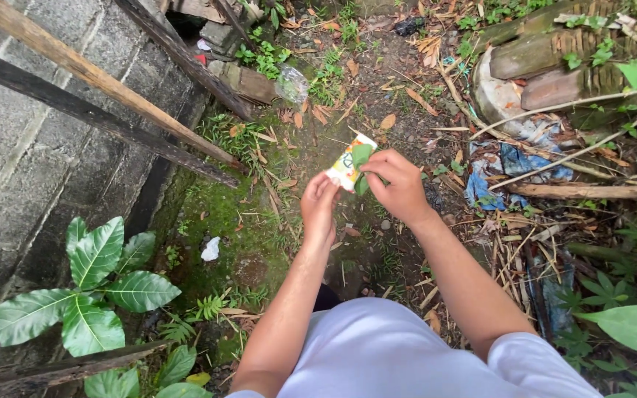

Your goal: Sorting through plastic trash and attempting to wrap a small plastic cup with a green leaf.

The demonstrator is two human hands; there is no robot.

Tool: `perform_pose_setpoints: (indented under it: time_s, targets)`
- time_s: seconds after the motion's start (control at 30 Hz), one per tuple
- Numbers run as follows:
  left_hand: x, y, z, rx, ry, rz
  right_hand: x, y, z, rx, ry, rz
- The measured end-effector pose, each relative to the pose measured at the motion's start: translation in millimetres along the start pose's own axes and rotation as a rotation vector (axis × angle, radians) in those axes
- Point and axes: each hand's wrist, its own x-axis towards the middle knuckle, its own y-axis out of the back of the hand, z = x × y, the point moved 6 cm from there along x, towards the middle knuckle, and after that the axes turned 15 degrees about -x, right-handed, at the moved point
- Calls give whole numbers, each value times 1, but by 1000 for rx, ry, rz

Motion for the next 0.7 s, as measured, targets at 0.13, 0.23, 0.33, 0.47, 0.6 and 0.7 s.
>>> perform_pose_setpoints:
  time_s: [0.13,0.23,0.33,0.47,0.6,0.7]
  targets:
    - [-13,26,-13,23,-26,27,-9,-4,5,-34,-40,0]
    - [-16,36,-6,15,-18,61,-7,-7,-7,-23,-112,81]
    - [-25,54,0,-33,-53,70,-18,-18,-36,46,-68,24]
    - [-39,86,24,-78,-210,77,-13,-40,-67,88,51,-101]
    - [-82,131,67,-83,-394,134,-7,-56,-115,102,0,-82]
    - [-153,151,128,389,-663,240,-14,-82,-186,202,144,-176]
